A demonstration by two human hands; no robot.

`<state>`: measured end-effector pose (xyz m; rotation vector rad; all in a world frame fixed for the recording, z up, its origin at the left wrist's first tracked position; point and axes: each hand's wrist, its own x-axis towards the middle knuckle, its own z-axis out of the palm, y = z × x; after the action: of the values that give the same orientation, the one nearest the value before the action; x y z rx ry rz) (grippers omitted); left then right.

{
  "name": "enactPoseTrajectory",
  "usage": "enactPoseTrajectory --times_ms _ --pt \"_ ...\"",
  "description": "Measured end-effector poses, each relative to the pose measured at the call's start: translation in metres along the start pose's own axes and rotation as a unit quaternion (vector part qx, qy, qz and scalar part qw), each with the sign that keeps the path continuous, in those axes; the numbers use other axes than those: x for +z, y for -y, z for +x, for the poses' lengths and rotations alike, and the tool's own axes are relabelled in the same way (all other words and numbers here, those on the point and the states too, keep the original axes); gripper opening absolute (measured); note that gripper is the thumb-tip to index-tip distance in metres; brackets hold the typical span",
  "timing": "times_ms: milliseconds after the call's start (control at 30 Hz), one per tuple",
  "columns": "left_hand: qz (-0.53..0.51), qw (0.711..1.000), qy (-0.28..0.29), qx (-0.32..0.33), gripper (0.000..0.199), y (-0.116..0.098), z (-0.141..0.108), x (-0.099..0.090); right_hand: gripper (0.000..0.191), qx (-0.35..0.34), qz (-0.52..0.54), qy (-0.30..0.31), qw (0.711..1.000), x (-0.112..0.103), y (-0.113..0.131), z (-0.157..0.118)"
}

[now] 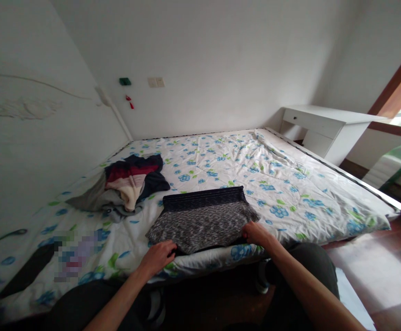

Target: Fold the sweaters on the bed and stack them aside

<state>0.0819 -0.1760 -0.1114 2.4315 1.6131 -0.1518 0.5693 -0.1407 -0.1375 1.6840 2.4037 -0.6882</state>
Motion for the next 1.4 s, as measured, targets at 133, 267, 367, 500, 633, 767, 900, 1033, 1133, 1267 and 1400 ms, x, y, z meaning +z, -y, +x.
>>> enactPoseTrajectory --times_ms 133,267,367,500,633,767,900,1033,1133,1267,1400 --pt "0.004 0.999 -0.035 0.024 0.024 -0.003 0.002 0.009 0.039 0.009 -0.026 -0.013 1.000 0.003 0.010 0.001" --pt "-0.032 0.998 -0.041 0.025 0.024 0.000 0.004 0.011 0.039 0.017 -0.029 -0.029 0.999 0.003 0.018 -0.001" --pt "-0.108 0.992 -0.050 0.033 0.025 0.009 0.005 0.002 0.035 0.009 -0.015 -0.031 0.999 -0.003 0.013 -0.003" --pt "-0.171 0.983 -0.061 0.041 0.025 0.024 0.001 -0.014 0.028 0.021 0.001 -0.049 0.999 -0.013 -0.010 -0.010" --pt "-0.128 0.991 0.009 0.040 0.018 0.029 -0.010 -0.015 0.025 0.043 0.001 -0.048 0.998 -0.012 -0.031 -0.017" --pt "-0.089 0.994 0.048 0.032 0.020 0.022 -0.012 -0.009 0.023 0.069 -0.026 -0.006 0.997 -0.002 -0.029 -0.013" --pt "-0.149 0.987 0.062 0.027 0.027 0.015 -0.003 -0.015 0.023 0.002 0.035 0.049 0.998 -0.003 -0.024 -0.003" --pt "-0.201 0.980 0.009 -0.005 0.035 0.028 0.015 -0.035 0.019 -0.013 0.151 0.013 0.988 -0.019 -0.033 0.012" --pt "-0.193 0.976 -0.069 -0.076 0.031 0.055 0.034 -0.051 0.019 0.035 0.164 -0.092 0.981 -0.035 -0.044 0.029" --pt "-0.174 0.959 -0.117 -0.188 0.040 0.096 0.069 -0.063 0.026 0.115 0.182 -0.164 0.963 -0.054 -0.065 0.058" --pt "-0.193 0.939 -0.092 -0.268 0.041 0.125 0.106 -0.063 0.035 0.162 0.235 -0.188 0.940 -0.064 -0.091 0.089"
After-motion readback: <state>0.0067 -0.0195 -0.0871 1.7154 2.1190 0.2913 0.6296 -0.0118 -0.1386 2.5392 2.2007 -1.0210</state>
